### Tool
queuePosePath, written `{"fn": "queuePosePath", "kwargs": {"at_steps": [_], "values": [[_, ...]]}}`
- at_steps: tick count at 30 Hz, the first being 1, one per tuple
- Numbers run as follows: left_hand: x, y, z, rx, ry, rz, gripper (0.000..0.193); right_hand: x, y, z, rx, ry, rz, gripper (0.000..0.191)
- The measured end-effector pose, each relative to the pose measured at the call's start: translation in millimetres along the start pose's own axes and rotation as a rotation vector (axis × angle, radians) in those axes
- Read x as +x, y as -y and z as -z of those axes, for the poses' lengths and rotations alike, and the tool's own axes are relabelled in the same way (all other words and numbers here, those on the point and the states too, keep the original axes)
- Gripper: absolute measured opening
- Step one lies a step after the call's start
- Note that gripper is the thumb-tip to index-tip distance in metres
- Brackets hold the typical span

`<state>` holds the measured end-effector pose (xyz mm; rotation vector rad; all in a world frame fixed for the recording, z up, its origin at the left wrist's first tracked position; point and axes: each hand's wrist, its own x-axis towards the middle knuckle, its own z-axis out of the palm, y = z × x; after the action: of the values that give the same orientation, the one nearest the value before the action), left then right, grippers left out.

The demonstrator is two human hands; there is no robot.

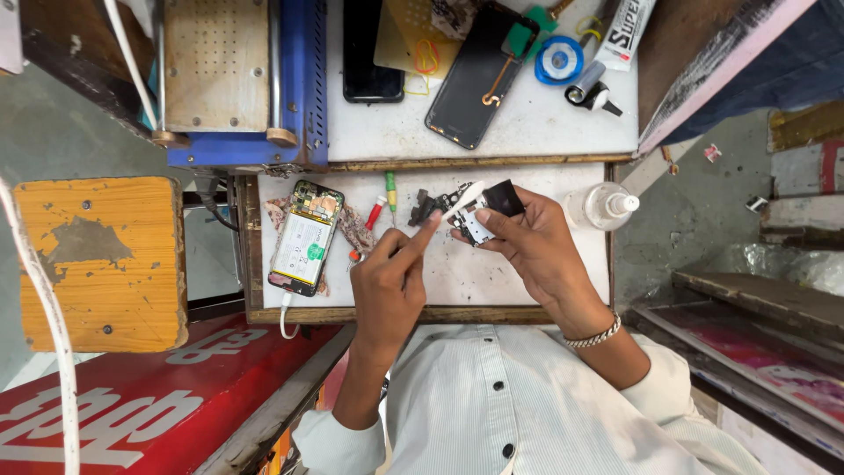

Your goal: The person cleans a black phone case with a cotton swab, then handles a patterned phone case and a disassembled phone. They use a screwdriver to adjust small components and place parts on the workbench.

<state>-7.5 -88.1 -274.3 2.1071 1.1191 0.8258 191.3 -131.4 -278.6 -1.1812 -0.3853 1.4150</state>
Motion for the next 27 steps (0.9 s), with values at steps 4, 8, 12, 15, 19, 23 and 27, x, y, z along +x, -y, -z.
{"fn": "queuePosePath", "kwargs": {"at_steps": [4, 8, 12, 15, 19, 23, 27], "values": [[1, -3, 1, 0.051, -0.121, 0.098, 0.059, -1, 0, -3, -0.009, 0.002, -0.007, 0.016], [-2, -4, 4, 0.016, 0.018, -0.016, 0.061, -3, 4, -2, 0.003, 0.012, 0.032, 0.014], [-4, -3, 2, 0.089, -0.020, 0.030, 0.062, -5, 7, -3, -0.004, 0.015, -0.011, 0.016], [-6, -2, -2, 0.079, -0.066, 0.047, 0.061, -7, 9, -3, 0.025, 0.017, -0.010, 0.017], [-10, 2, 1, 0.022, -0.056, -0.019, 0.063, -9, 13, 6, 0.051, 0.016, 0.013, 0.019], [-13, 7, 11, 0.022, -0.072, 0.063, 0.062, -7, 11, 10, 0.069, 0.026, 0.035, 0.019], [-15, 2, 11, 0.034, 0.029, -0.019, 0.060, -7, 11, 8, 0.090, 0.022, 0.069, 0.017]]}}
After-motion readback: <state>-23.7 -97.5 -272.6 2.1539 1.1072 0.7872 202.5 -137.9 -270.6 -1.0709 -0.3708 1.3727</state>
